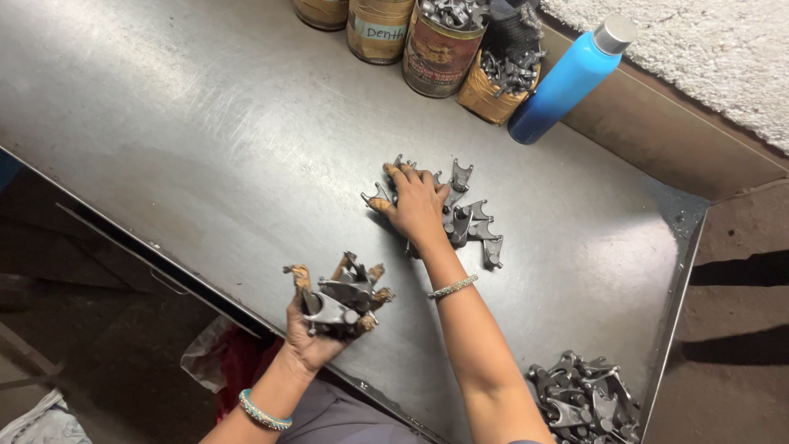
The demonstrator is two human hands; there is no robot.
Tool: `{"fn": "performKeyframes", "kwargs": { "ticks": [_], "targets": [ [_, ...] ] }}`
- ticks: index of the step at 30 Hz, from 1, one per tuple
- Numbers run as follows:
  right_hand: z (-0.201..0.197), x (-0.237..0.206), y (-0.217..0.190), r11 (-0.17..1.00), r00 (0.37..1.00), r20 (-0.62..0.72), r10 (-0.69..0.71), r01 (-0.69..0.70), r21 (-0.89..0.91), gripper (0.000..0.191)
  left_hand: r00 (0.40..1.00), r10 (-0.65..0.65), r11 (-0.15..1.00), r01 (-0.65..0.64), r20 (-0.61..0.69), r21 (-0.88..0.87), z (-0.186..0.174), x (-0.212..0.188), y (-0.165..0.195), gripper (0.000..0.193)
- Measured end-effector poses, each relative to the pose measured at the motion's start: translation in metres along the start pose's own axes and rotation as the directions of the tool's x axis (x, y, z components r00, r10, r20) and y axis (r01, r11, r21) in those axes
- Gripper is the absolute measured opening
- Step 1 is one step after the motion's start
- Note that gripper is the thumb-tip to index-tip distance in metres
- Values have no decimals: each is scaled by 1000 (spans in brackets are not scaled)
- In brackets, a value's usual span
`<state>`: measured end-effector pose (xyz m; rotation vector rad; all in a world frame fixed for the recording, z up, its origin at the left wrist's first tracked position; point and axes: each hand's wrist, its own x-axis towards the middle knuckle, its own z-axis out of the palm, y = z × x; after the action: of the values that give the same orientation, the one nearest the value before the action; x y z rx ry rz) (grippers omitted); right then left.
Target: The person sorts fork-shaped metal castings on a steel table, picking up individual parts, turning them over in both hands, and placing them into a pile beside a filled sack. At the end the person gathers a handful of castings and drops them into the sack.
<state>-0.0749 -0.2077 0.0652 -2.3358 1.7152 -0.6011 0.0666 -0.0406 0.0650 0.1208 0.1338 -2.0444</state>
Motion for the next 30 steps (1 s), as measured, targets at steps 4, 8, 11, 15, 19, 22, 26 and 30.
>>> {"fn": "performKeyframes", "kwargs": {
  "ticks": [4, 8, 11, 15, 19, 22, 26, 30],
  "targets": [
    [3, -26, 8, 996, 986, 164, 8, 7, -92, 40, 998, 43, 999, -44, 36, 25, -2, 3, 5, 89],
    [2, -82, 27, 997, 980, 183, -79, 79, 3, 45, 998, 40, 999, -40, 42, 1, -14, 7, 5, 91],
    [-7, -127, 48, 993, 973, 204, -105, 93, 69, 48, 998, 5, 998, -1, 63, -57, -18, 12, 1, 88],
    [-25, -178, 76, 994, 987, 148, -69, 56, 90, 54, 992, -58, 998, 62, 115, -25, -19, 25, -12, 88],
    [-49, -227, 89, 991, 994, -36, 104, -100, 84, 55, 991, -83, 996, 86, 104, -30, -24, 33, -25, 91],
    [-47, -251, 75, 838, 856, -37, 515, -494, 233, 39, 988, -109, 994, 111, 108, -13, -26, 39, -34, 95],
    [-15, -260, 49, 859, 837, -190, 512, -496, 129, 57, 989, -135, 991, 136, 54, -13, -25, 45, -44, 100],
    [5, -269, 55, 900, 871, -250, 424, -436, 10, 40, 988, -152, 988, 151, 28, 35, -22, 45, -48, 99]
  ]
}}
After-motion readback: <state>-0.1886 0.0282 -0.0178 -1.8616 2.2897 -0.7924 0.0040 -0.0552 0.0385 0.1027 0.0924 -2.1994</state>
